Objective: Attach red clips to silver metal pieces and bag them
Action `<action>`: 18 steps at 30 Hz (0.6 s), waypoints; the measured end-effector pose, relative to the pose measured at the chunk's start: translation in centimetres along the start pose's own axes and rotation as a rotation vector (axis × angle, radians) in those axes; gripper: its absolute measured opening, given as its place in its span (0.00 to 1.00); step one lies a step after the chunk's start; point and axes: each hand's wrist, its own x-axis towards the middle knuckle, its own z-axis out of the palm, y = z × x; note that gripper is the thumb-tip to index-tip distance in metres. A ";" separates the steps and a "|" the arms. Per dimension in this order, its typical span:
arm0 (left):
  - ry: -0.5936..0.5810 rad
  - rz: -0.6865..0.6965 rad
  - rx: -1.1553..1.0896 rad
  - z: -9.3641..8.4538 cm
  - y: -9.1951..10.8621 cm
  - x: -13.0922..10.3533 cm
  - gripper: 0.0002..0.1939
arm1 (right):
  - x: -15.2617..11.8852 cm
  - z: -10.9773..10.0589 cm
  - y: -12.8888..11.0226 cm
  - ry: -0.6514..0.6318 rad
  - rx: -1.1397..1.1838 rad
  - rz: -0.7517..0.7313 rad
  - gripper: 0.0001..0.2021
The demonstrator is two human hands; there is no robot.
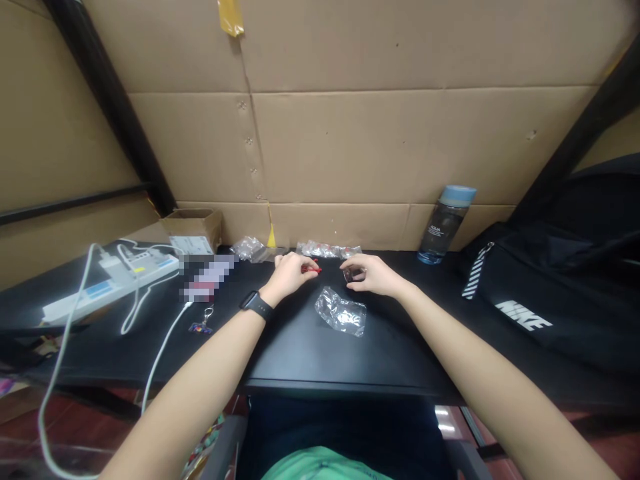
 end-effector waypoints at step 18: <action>0.179 0.132 -0.130 1.1 2.5 -0.7 0.03 | 0.4 2.0 -1.3 0.047 0.621 0.074 0.34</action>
